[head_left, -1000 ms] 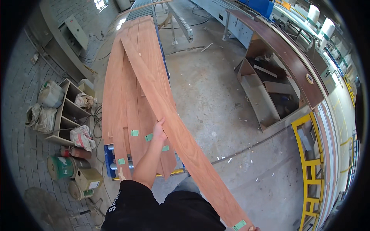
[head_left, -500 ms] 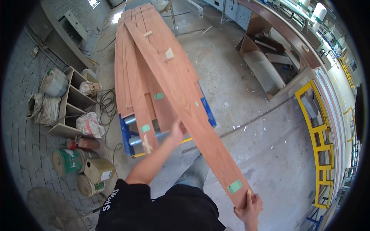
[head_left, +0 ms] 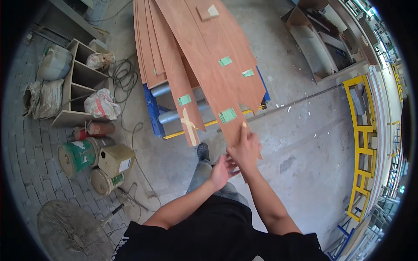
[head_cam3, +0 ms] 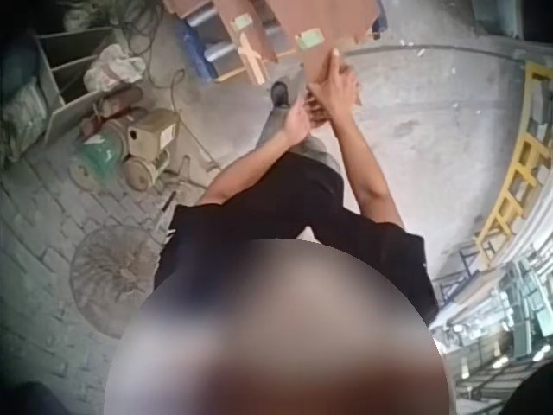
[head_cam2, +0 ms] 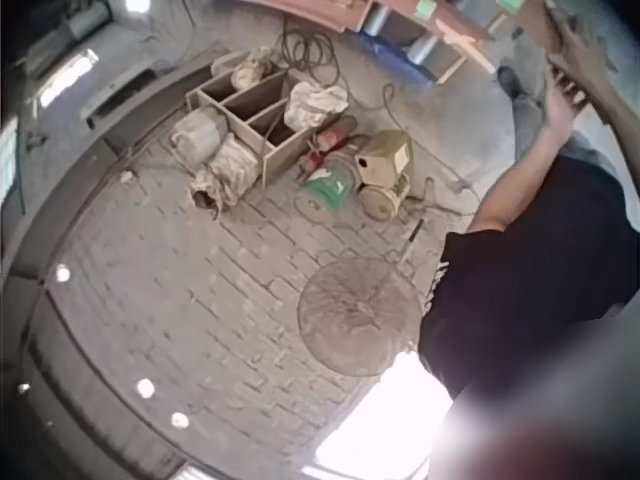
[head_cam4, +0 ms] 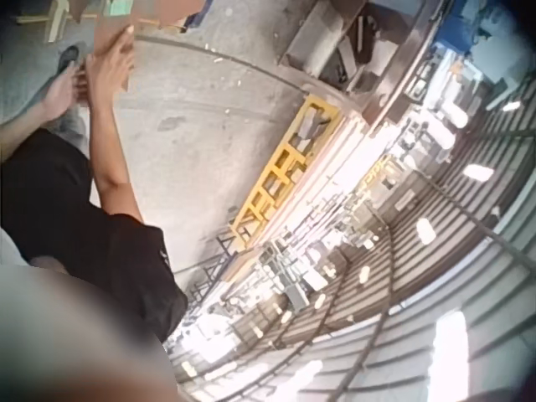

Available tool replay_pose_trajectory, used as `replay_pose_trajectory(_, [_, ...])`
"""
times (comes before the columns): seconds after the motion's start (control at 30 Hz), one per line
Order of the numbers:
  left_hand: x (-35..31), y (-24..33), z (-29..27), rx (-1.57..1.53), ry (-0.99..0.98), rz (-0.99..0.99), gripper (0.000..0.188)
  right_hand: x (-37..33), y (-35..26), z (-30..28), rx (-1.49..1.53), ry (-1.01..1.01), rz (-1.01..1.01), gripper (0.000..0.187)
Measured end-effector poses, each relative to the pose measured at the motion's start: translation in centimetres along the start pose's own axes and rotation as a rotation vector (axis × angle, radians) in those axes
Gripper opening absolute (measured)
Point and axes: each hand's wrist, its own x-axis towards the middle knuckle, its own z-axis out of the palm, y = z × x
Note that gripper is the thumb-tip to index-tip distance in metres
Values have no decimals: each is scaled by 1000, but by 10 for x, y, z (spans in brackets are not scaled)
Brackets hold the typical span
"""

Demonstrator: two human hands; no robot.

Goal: Taping and organizing curved wood pieces in a manufacturing setting.

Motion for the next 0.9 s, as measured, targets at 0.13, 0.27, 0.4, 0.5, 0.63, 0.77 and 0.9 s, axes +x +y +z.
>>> replay_pose_trajectory(0.13, [18,49,-32,213,254,231,33,39,-61,41,28,-106,31,101])
replay_pose_trajectory(0.27, [15,100,-71,292,421,299,36,82,-71,78,552,-362,129,85])
replay_pose_trajectory(0.4, [15,127,-93,246,383,339,40,101,-79,101,991,-630,148,66])
replay_pose_trajectory(0.5, [21,134,-118,207,424,389,39,106,-94,118,875,-706,73,65])
replay_pose_trajectory(0.63, [20,152,-121,218,530,366,32,103,-119,114,926,-682,178,67])
replay_pose_trajectory(0.77, [36,168,-121,216,443,394,30,104,-118,126,1121,-706,273,68])
replay_pose_trajectory(0.9, [35,173,-127,191,343,353,29,105,-118,129,1200,-746,318,66])
